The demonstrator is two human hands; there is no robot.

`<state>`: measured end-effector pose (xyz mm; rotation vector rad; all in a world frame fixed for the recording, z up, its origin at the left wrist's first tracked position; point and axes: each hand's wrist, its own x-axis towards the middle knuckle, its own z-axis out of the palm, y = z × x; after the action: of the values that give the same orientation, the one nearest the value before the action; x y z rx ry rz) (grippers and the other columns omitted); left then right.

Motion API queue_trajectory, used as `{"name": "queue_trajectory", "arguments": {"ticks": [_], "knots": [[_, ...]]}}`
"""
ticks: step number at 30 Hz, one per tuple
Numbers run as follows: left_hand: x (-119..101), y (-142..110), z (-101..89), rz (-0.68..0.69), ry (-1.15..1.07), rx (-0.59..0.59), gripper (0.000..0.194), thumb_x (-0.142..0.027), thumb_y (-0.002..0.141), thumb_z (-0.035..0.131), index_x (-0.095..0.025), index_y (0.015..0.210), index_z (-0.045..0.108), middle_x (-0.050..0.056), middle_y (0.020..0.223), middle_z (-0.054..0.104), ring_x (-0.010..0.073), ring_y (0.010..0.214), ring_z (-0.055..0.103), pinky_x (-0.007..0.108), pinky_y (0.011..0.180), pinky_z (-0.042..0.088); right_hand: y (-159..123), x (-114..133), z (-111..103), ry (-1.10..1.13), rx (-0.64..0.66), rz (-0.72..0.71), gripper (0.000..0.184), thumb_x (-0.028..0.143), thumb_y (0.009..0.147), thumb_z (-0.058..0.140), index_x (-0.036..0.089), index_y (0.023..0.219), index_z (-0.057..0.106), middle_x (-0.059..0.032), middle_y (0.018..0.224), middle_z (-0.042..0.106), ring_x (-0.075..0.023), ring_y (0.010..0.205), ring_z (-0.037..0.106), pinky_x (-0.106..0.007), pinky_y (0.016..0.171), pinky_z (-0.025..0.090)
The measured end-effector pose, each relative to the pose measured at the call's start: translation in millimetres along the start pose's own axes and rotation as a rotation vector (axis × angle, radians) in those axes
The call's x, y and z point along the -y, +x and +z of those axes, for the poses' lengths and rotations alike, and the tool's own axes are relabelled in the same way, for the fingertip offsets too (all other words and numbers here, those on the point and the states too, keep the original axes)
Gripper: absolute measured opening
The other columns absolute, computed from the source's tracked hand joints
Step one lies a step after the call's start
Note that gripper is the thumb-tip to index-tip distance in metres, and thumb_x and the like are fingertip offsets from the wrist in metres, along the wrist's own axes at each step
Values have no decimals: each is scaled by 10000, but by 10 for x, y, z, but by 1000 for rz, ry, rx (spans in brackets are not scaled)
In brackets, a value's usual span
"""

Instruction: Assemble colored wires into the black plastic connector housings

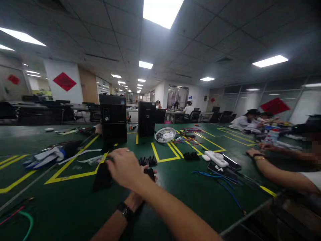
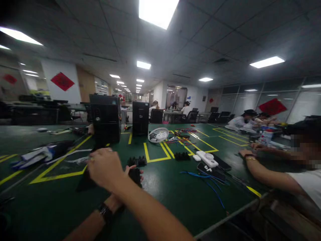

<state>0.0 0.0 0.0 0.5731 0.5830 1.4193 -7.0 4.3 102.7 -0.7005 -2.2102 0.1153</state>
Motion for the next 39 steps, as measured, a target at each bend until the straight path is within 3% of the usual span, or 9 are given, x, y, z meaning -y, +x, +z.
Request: {"name": "queue_trajectory", "arguments": {"ticks": [4,7,9,12,15,19,27,39], "knots": [[66,83,80,88,-51,-161,280,-354,835,545,-176,1050,565,60,965,639,169,863,622,286,768,500,-745,-634,-567,61,152,113,470,326,810,640,188,1244,524,-97,1245,543,-219,1183,460,-386,1026,328],[86,77,99,41,54,-189,295,-396,838,551,-170,1027,565,88,1023,626,179,906,616,289,776,496,-1042,-897,-765,139,309,107,604,325,770,688,213,1319,461,-87,1276,537,-210,1192,468,-356,1020,348],[92,54,109,28,134,-146,327,-427,851,523,-180,1065,537,98,1046,617,182,916,613,303,781,496,-1123,-1037,-826,150,347,102,623,332,758,700,227,1324,460,-81,1270,553,-213,1183,484,-348,1012,357],[103,32,128,29,255,-92,396,-458,861,490,-200,1159,446,100,1014,616,171,856,618,329,782,496,-1142,-1359,-889,79,305,189,617,337,744,708,203,1304,485,-102,1235,581,-238,1142,521,-371,987,376],[124,43,130,102,431,-124,405,-477,846,496,-198,1134,439,81,951,596,154,798,591,314,740,497,-1113,-1802,-904,-23,252,298,585,292,743,700,153,1278,508,-134,1207,588,-249,1118,536,-379,972,385],[142,85,97,223,582,-171,307,-444,845,487,-201,1033,489,40,874,550,139,765,539,251,623,467,-1031,-2234,-774,-67,281,313,499,149,726,685,136,1208,558,-137,1168,591,-240,1097,540,-362,960,395],[119,99,109,219,608,-165,290,-425,855,448,-198,1034,476,20,827,535,118,705,513,227,586,429,-922,-2331,-469,-15,257,260,503,102,777,610,137,1267,502,-127,1202,553,-213,1130,508,-340,1003,365],[133,97,100,199,641,-124,338,-464,859,434,-205,1073,466,26,860,562,123,725,540,246,616,438,-969,-2338,-437,28,235,234,514,96,803,567,145,1305,473,-136,1242,518,-213,1159,481,-363,1034,346]]}}
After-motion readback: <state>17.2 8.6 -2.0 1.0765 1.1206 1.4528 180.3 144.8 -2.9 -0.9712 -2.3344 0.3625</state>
